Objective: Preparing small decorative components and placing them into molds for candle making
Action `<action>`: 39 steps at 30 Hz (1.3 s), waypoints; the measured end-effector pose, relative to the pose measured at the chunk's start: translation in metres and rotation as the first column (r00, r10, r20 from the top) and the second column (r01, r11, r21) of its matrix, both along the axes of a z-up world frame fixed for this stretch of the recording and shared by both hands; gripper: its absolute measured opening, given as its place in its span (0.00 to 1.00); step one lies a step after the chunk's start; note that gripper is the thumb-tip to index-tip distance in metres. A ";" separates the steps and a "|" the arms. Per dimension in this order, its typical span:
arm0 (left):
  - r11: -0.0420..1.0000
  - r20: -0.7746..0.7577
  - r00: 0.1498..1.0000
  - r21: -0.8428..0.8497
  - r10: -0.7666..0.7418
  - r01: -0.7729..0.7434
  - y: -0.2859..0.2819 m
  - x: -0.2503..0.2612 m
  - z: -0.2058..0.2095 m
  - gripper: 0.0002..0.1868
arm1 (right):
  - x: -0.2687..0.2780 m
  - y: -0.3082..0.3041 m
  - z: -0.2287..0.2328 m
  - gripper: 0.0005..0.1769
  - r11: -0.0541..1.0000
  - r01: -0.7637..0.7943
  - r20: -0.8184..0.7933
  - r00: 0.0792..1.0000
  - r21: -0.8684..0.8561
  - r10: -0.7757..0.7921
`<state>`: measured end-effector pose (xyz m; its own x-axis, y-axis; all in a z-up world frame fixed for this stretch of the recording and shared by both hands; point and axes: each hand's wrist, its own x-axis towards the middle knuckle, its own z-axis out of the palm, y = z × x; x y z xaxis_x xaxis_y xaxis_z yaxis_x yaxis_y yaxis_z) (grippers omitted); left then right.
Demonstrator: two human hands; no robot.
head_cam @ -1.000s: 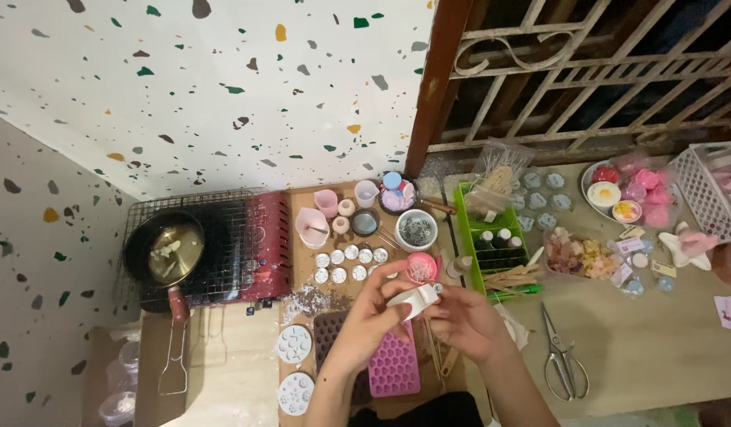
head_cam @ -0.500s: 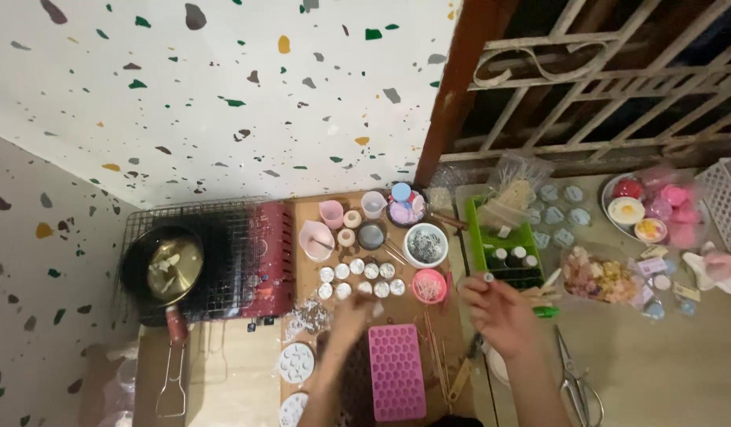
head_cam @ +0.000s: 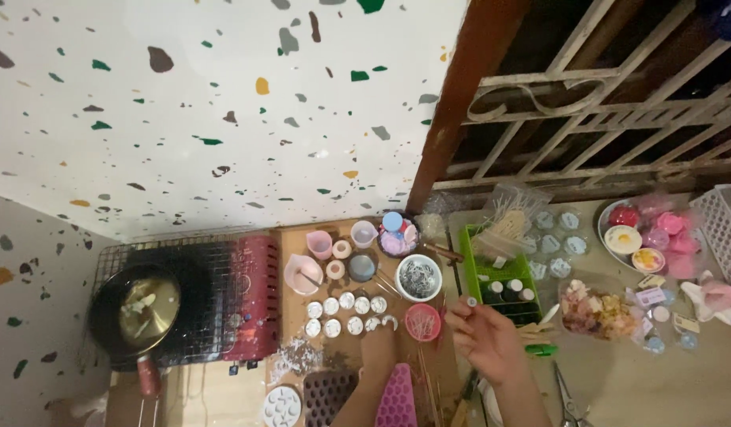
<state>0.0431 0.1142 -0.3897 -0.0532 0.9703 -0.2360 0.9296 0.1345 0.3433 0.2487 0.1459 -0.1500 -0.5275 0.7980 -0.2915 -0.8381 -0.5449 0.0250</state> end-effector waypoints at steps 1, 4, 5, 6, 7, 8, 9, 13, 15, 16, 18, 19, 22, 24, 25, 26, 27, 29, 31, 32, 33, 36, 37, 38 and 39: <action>1.000 0.000 1.000 0.005 -0.001 0.001 0.000 0.000 -0.002 0.10 | 0.001 0.001 -0.002 0.04 1.000 0.001 0.000 1.000 0.005 -0.001; 0.997 0.032 0.999 0.071 0.012 -0.014 -0.001 -0.003 -0.007 0.09 | 0.001 0.002 -0.004 0.07 1.000 -0.014 0.047 0.999 0.014 0.013; 0.994 0.008 1.000 0.112 0.008 -0.009 -0.002 -0.003 -0.009 0.09 | -0.001 0.001 -0.003 0.07 0.999 -0.023 0.021 1.000 0.024 0.022; 0.988 -0.018 1.000 0.151 0.007 -0.004 -0.005 -0.005 -0.012 0.08 | -0.002 -0.001 -0.002 0.07 0.999 -0.032 -0.005 0.999 0.034 0.032; 0.989 -0.021 1.000 0.150 0.010 -0.007 -0.009 -0.005 0.012 0.08 | -0.001 -0.005 -0.010 0.07 0.999 -0.035 -0.007 0.999 0.032 0.036; 0.982 0.158 0.980 0.132 0.117 -0.138 -0.010 -0.006 0.036 0.10 | 0.001 -0.007 -0.017 0.08 0.997 -0.053 0.086 0.995 0.058 0.047; 0.961 0.330 0.918 0.092 0.219 -0.262 -0.012 -0.007 0.061 0.12 | 0.002 -0.009 -0.024 0.09 0.994 -0.072 0.180 0.982 0.083 0.056; 0.919 0.584 0.804 0.247 0.111 -0.306 -0.027 -0.018 0.163 0.07 | -0.014 -0.024 -0.025 0.09 0.996 -0.027 0.504 0.863 0.082 -0.018; 0.959 0.700 0.710 0.242 -0.068 -0.146 -0.034 -0.021 0.193 0.12 | -0.021 -0.034 -0.012 0.14 0.970 -0.146 0.742 0.668 0.197 -0.050; 0.958 0.699 0.712 0.247 -0.070 -0.149 -0.040 -0.026 0.228 0.12 | -0.024 -0.039 -0.004 0.14 0.968 -0.148 0.741 0.670 0.202 -0.052; 0.968 0.703 0.696 0.246 -0.147 -0.044 -0.053 -0.036 0.298 0.06 | -0.029 -0.051 0.012 0.07 0.870 -0.267 0.762 0.624 0.415 -0.172; 0.967 0.700 0.698 0.252 -0.149 -0.047 -0.058 -0.038 0.313 0.06 | -0.031 -0.057 0.019 0.07 0.866 -0.269 0.760 0.626 0.421 -0.175; 0.941 0.724 0.649 0.336 -0.233 -0.036 -0.070 -0.041 0.340 0.04 | -0.032 -0.071 0.036 0.12 0.841 -0.308 0.813 0.533 0.445 -0.234; 0.935 0.779 0.603 0.323 -0.175 -0.146 -0.080 -0.042 0.336 0.16 | -0.032 -0.078 0.042 0.06 0.786 -0.251 0.721 0.614 0.565 -0.322; 0.934 0.778 0.602 0.327 -0.179 -0.145 -0.083 -0.041 0.344 0.16 | -0.032 -0.082 0.047 0.06 0.784 -0.250 0.719 0.614 0.568 -0.326; 0.947 0.865 0.476 0.268 -0.157 -0.176 -0.086 -0.041 0.352 0.23 | -0.033 -0.087 0.051 0.06 0.794 -0.209 0.676 0.669 0.571 -0.309; 0.959 0.932 0.339 0.204 -0.129 -0.196 -0.089 -0.041 0.360 0.32 | -0.034 -0.091 0.055 0.07 0.804 -0.169 0.627 0.722 0.570 -0.293; 0.968 0.956 0.257 0.187 -0.141 -0.167 -0.093 -0.041 0.347 0.29 | -0.046 -0.103 0.077 0.07 0.786 -0.172 0.614 0.728 0.594 -0.305; 0.974 0.973 0.173 0.177 -0.152 -0.139 -0.092 -0.040 0.337 0.26 | -0.055 -0.111 0.088 0.07 0.764 -0.175 0.599 0.735 0.621 -0.318; 0.985 0.988 -0.007 0.151 -0.152 -0.085 -0.092 -0.039 0.333 0.28 | -0.056 -0.115 0.088 0.06 0.745 -0.166 0.562 0.763 0.646 -0.318; 0.991 0.973 -0.187 0.134 -0.137 -0.026 -0.091 -0.038 0.329 0.29 | -0.058 -0.119 0.087 0.05 0.726 -0.155 0.525 0.791 0.670 -0.316; 0.998 0.910 -0.412 -0.053 0.039 -0.025 -0.094 -0.035 0.318 0.23 | -0.065 -0.129 0.097 0.04 0.737 -0.145 0.602 0.689 0.660 -0.403; 0.998 0.910 -0.412 -0.053 0.038 -0.024 -0.096 -0.033 0.319 0.23 | -0.065 -0.132 0.101 0.04 0.737 -0.144 0.601 0.689 0.660 -0.404; 0.995 0.860 -0.502 -0.104 0.096 0.012 -0.099 -0.032 0.319 0.24 | -0.066 -0.135 0.105 0.05 0.692 -0.216 0.695 0.469 0.689 -0.545; 0.987 0.798 -0.584 -0.150 0.153 0.052 -0.102 -0.030 0.320 0.26 | -0.066 -0.138 0.109 0.07 0.658 -0.296 0.720 0.217 0.692 -0.660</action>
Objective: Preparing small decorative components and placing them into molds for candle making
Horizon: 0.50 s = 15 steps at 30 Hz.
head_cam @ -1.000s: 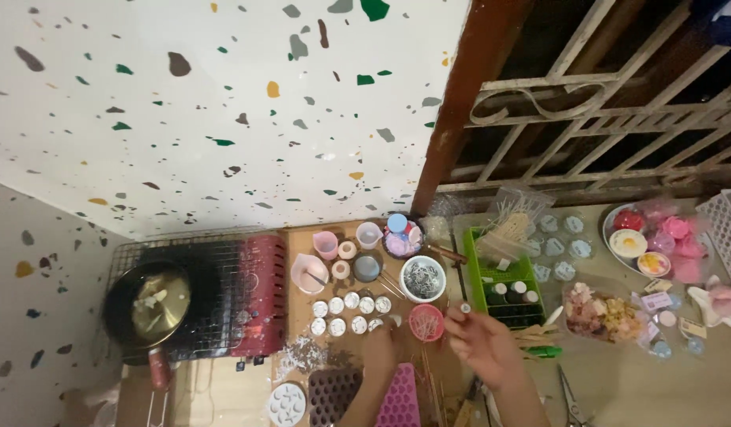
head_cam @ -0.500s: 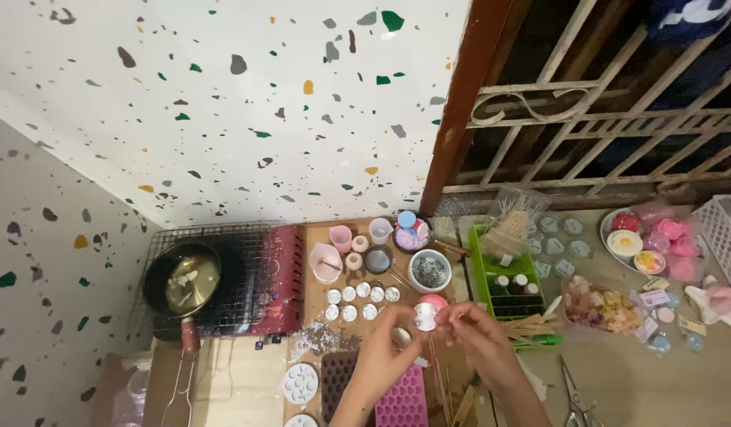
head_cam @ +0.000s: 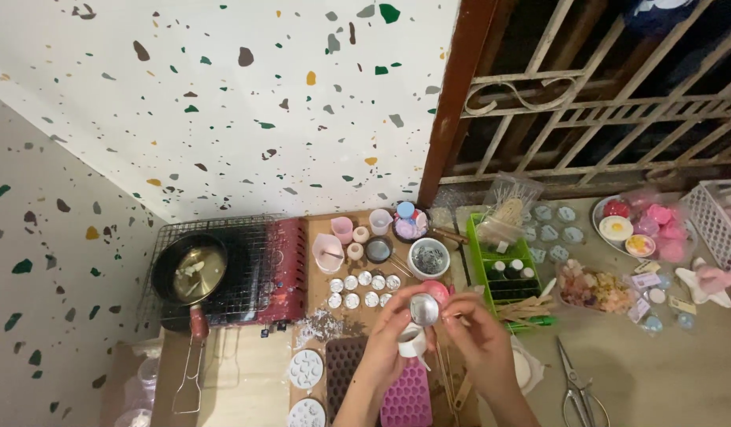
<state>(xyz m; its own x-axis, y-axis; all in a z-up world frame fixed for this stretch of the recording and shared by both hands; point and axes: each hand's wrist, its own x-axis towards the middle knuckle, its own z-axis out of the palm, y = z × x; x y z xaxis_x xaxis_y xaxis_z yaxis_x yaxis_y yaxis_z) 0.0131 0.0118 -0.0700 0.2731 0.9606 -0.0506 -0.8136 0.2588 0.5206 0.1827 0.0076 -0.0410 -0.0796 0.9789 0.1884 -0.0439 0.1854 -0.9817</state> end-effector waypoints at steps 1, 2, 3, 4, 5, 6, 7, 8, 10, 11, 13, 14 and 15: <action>1.000 -0.001 1.000 -0.001 -0.004 0.004 0.000 0.003 -0.004 0.26 | -0.004 -0.003 0.009 0.07 1.000 0.004 -0.001 1.000 -0.001 -0.004; 0.999 0.068 0.997 -0.025 -0.029 0.031 0.000 0.006 -0.008 0.26 | -0.008 -0.005 0.019 0.06 0.994 0.101 0.144 0.984 0.045 -0.106; 0.997 0.137 0.989 -0.048 -0.053 0.060 0.000 0.009 -0.012 0.26 | -0.012 -0.008 0.028 0.06 0.977 0.190 0.280 0.937 0.101 -0.211; 0.997 0.136 0.989 -0.050 -0.058 0.065 -0.001 0.009 -0.009 0.26 | -0.015 -0.010 0.037 0.06 0.976 0.195 0.279 0.936 0.099 -0.215; 0.996 0.072 0.995 -0.049 -0.072 0.075 -0.002 0.008 -0.006 0.26 | -0.019 -0.012 0.046 0.06 0.958 0.210 0.324 0.908 0.196 -0.265; 0.995 0.007 0.996 -0.048 -0.085 0.086 -0.004 0.008 -0.004 0.26 | -0.023 -0.014 0.054 0.06 0.932 0.218 0.363 0.876 0.290 -0.318; 0.995 0.007 0.996 -0.048 -0.088 0.089 -0.004 0.008 0.000 0.26 | -0.023 -0.015 0.055 0.06 0.931 0.221 0.363 0.875 0.290 -0.320; 0.995 0.008 0.996 -0.050 -0.089 0.089 -0.003 0.008 0.004 0.25 | -0.023 -0.015 0.057 0.07 0.920 0.219 0.403 0.848 0.325 -0.344; 0.995 0.010 0.996 -0.055 -0.088 0.088 -0.004 0.008 0.012 0.25 | -0.023 -0.016 0.058 0.08 0.909 0.215 0.442 0.819 0.356 -0.367; 0.997 -0.027 0.997 0.011 -0.072 0.073 -0.005 0.008 0.015 0.27 | -0.023 -0.016 0.058 0.10 0.904 0.214 0.431 0.823 0.369 -0.371; 0.995 -0.061 0.997 0.076 -0.055 0.059 -0.006 0.009 0.018 0.29 | -0.022 -0.016 0.057 0.11 0.900 0.213 0.421 0.826 0.381 -0.374; 0.997 -0.044 0.997 0.055 -0.056 0.058 -0.006 0.009 0.018 0.30 | -0.022 -0.016 0.057 0.11 0.897 0.220 0.429 0.818 0.382 -0.383; 0.998 -0.027 0.998 0.033 -0.056 0.057 -0.006 0.009 0.017 0.30 | -0.022 -0.016 0.056 0.11 0.895 0.226 0.437 0.810 0.384 -0.392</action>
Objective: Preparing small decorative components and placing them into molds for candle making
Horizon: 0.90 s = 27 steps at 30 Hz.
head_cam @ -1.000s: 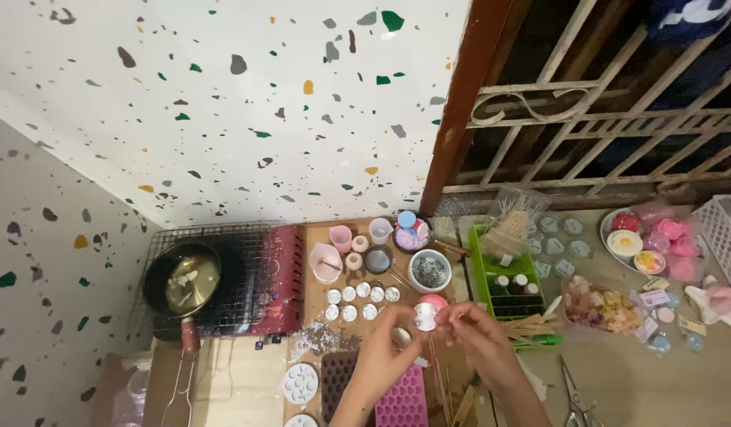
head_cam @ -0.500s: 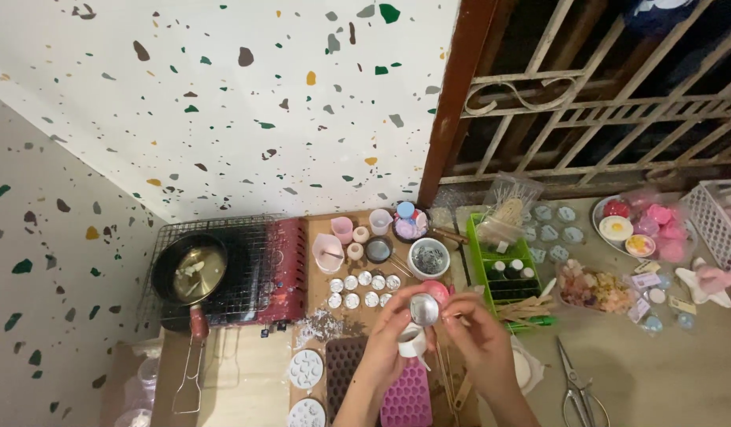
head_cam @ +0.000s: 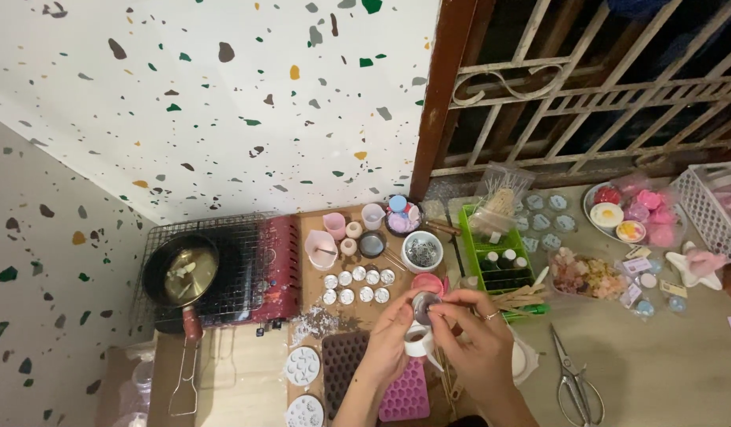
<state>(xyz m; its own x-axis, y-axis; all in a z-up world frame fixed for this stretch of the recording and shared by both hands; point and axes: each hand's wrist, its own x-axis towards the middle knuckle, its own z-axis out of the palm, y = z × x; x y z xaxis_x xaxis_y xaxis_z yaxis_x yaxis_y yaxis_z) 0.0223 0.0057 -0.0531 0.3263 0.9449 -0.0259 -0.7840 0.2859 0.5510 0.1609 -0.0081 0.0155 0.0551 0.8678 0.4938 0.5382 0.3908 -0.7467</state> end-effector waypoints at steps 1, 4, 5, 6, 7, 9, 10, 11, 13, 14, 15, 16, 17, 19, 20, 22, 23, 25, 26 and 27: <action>1.000 0.000 1.000 -0.002 0.001 -0.001 0.000 0.000 -0.002 0.30 | 0.000 0.000 -0.001 0.11 1.000 -0.001 0.000 1.000 -0.002 0.001; 1.000 -0.026 1.000 -0.017 -0.002 0.001 0.001 0.001 -0.007 0.31 | 0.001 0.002 -0.004 0.11 1.000 0.015 -0.004 1.000 -0.008 -0.015; 1.000 -0.073 0.997 -0.007 0.017 -0.018 0.001 0.002 -0.009 0.30 | 0.002 0.003 -0.004 0.11 1.000 0.010 0.013 1.000 -0.006 -0.010; 0.999 -0.119 0.992 0.003 0.036 -0.036 0.002 0.003 -0.012 0.30 | 0.002 0.003 -0.004 0.10 1.000 0.005 0.031 1.000 -0.005 -0.005; 0.999 -0.119 0.992 0.003 0.036 -0.036 0.001 0.003 -0.010 0.30 | 0.002 0.003 -0.005 0.10 1.000 0.005 0.031 1.000 -0.006 -0.005; 0.999 -0.113 0.993 0.037 0.023 -0.019 0.002 0.002 -0.005 0.31 | 0.002 0.003 -0.007 0.12 1.000 -0.013 -0.027 1.000 0.009 0.013; 0.999 -0.113 0.993 0.036 0.023 -0.019 0.002 0.002 -0.006 0.31 | 0.001 0.003 -0.005 0.12 1.000 -0.013 -0.027 1.000 0.008 0.013; 0.999 -0.111 0.994 0.039 0.025 -0.021 0.002 0.002 -0.007 0.31 | 0.000 0.003 -0.004 0.11 1.000 -0.001 -0.011 1.000 0.008 0.001; 0.999 -0.108 0.994 0.044 0.029 -0.024 0.003 0.003 -0.009 0.30 | 0.000 0.004 -0.002 0.11 1.000 0.010 0.005 1.000 0.011 -0.011; 0.998 -0.125 0.991 0.057 0.044 -0.037 0.003 0.004 -0.009 0.28 | -0.001 0.004 -0.002 0.11 1.000 0.019 0.004 1.000 0.011 -0.019; 0.996 -0.142 0.988 0.070 0.059 -0.049 0.003 0.004 -0.010 0.26 | -0.001 0.004 -0.002 0.11 1.000 0.028 0.003 1.000 0.011 -0.028; 0.996 -0.142 0.988 0.070 0.059 -0.049 0.003 0.005 -0.010 0.26 | 0.000 0.004 -0.004 0.11 1.000 0.028 0.003 1.000 0.011 -0.028; 0.998 -0.137 0.990 0.050 0.039 -0.033 0.004 0.005 -0.010 0.28 | 0.001 0.004 -0.006 0.10 0.999 0.020 -0.008 1.000 -0.030 -0.021; 0.999 -0.132 0.991 0.032 0.020 -0.016 0.004 0.005 -0.008 0.30 | -0.001 0.004 -0.005 0.09 0.998 0.012 -0.020 1.000 -0.068 -0.013; 0.999 -0.123 0.992 0.030 0.022 -0.019 0.004 0.006 -0.006 0.29 | -0.003 0.004 -0.003 0.09 0.999 0.019 -0.033 0.999 -0.038 -0.020; 0.999 -0.113 0.993 0.028 0.023 -0.020 0.003 0.007 -0.005 0.29 | -0.004 0.003 -0.003 0.09 1.000 0.027 -0.046 0.999 -0.007 -0.027; 0.999 -0.104 0.994 0.030 0.027 -0.024 0.004 0.008 -0.007 0.30 | -0.004 0.003 -0.004 0.09 0.999 0.031 -0.050 0.998 -0.013 -0.031; 0.999 -0.095 0.995 0.033 0.030 -0.027 0.004 0.010 -0.009 0.31 | -0.004 0.003 -0.005 0.09 0.999 0.036 -0.054 0.998 -0.017 -0.037; 0.999 -0.089 0.995 0.033 0.038 -0.035 0.003 0.010 -0.011 0.30 | -0.005 0.002 -0.004 0.08 0.999 0.030 -0.046 0.998 -0.041 -0.032; 0.998 -0.083 0.995 0.033 0.047 -0.044 0.003 0.011 -0.012 0.29 | -0.005 0.002 -0.002 0.08 0.998 0.024 -0.039 0.999 -0.064 -0.027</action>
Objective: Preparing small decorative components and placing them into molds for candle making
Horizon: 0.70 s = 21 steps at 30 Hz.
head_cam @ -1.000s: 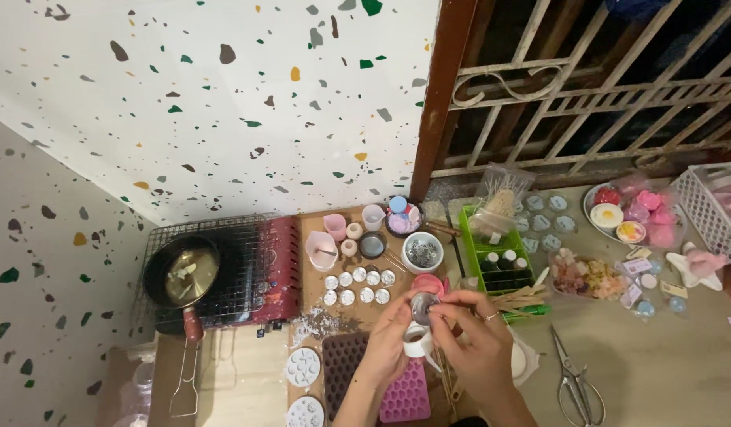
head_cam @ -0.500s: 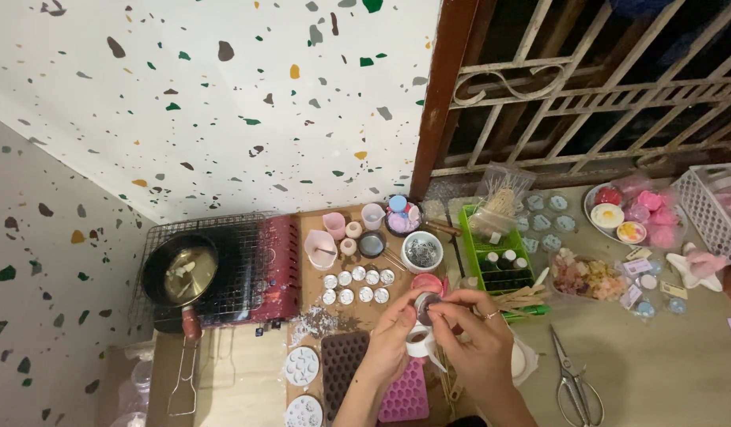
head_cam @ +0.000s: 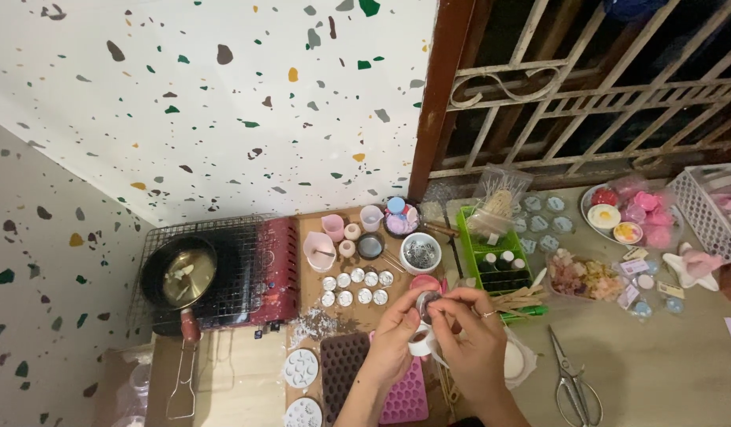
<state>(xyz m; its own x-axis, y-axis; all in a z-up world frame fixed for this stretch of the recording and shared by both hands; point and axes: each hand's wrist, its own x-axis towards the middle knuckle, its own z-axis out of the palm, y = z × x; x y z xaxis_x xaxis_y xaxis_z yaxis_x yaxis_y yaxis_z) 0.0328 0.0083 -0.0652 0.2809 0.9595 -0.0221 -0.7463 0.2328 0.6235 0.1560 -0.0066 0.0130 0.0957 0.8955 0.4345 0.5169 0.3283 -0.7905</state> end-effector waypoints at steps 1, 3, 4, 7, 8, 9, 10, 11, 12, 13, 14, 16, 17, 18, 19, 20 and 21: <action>1.000 0.000 1.000 0.001 0.000 0.000 -0.001 -0.001 0.002 0.29 | 0.001 0.000 -0.001 0.08 1.000 0.000 0.000 1.000 0.001 0.000; 0.999 0.036 0.999 -0.031 -0.021 0.022 -0.002 -0.002 0.007 0.30 | 0.002 0.001 -0.004 0.08 1.000 -0.013 0.006 1.000 -0.021 0.013; 0.999 0.036 0.999 -0.031 -0.020 0.022 -0.003 -0.003 0.005 0.30 | 0.002 0.001 -0.004 0.08 1.000 -0.013 0.006 1.000 -0.021 0.013; 0.999 0.012 1.000 -0.030 -0.010 0.011 -0.003 -0.003 -0.003 0.31 | 0.001 0.001 -0.003 0.09 0.999 -0.017 0.012 1.000 0.039 0.017; 0.999 0.017 1.000 -0.049 -0.006 0.007 -0.003 -0.003 -0.008 0.31 | 0.001 0.002 -0.003 0.08 0.999 -0.017 0.016 1.000 0.047 0.016; 0.998 0.021 1.000 -0.067 -0.002 0.004 -0.002 -0.003 -0.014 0.32 | 0.001 0.002 -0.002 0.08 0.998 -0.017 0.019 1.000 0.057 0.016; 0.998 0.020 1.000 -0.066 -0.003 0.004 -0.003 -0.003 -0.010 0.32 | 0.001 0.002 -0.005 0.08 0.998 -0.017 0.019 1.000 0.058 0.016; 0.997 -0.017 1.000 -0.077 0.004 -0.006 -0.003 -0.003 -0.005 0.30 | 0.001 0.003 -0.007 0.09 0.998 0.005 0.030 1.000 0.063 -0.007; 0.996 -0.054 0.999 -0.087 0.011 -0.015 -0.002 -0.004 -0.001 0.28 | 0.001 0.005 -0.009 0.10 0.997 0.027 0.040 0.999 0.069 -0.030; 0.996 -0.053 0.999 -0.086 0.011 -0.016 -0.002 -0.003 0.000 0.28 | 0.002 0.007 -0.013 0.10 0.997 0.027 0.041 0.999 0.070 -0.030; 0.985 -0.065 0.997 -0.167 0.037 -0.048 -0.002 -0.002 0.001 0.25 | 0.004 0.009 -0.017 0.09 0.996 0.041 0.078 0.996 0.084 -0.048; 0.965 -0.077 0.995 -0.248 0.062 -0.079 -0.002 0.000 -0.005 0.23 | 0.005 0.011 -0.022 0.09 0.994 0.055 0.117 0.991 0.098 -0.067; 0.953 -0.085 0.993 -0.283 0.087 -0.107 -0.002 0.000 -0.012 0.19 | 0.005 0.011 -0.022 0.10 0.994 0.048 0.109 0.992 0.101 -0.059; 0.939 -0.093 0.989 -0.317 0.111 -0.135 -0.002 0.001 -0.020 0.15 | 0.005 0.011 -0.023 0.10 0.994 0.040 0.101 0.994 0.104 -0.051; 0.938 -0.093 0.990 -0.319 0.110 -0.135 -0.003 0.001 -0.012 0.15 | 0.005 0.011 -0.022 0.10 0.994 0.041 0.101 0.994 0.102 -0.051; 0.932 -0.128 0.986 -0.334 0.106 -0.143 -0.004 0.001 -0.004 0.17 | 0.004 0.012 -0.021 0.10 0.994 0.038 0.112 0.993 0.099 -0.049; 0.926 -0.163 0.981 -0.347 0.101 -0.153 -0.004 0.001 0.004 0.20 | 0.004 0.012 -0.021 0.10 0.995 0.036 0.121 0.992 0.097 -0.048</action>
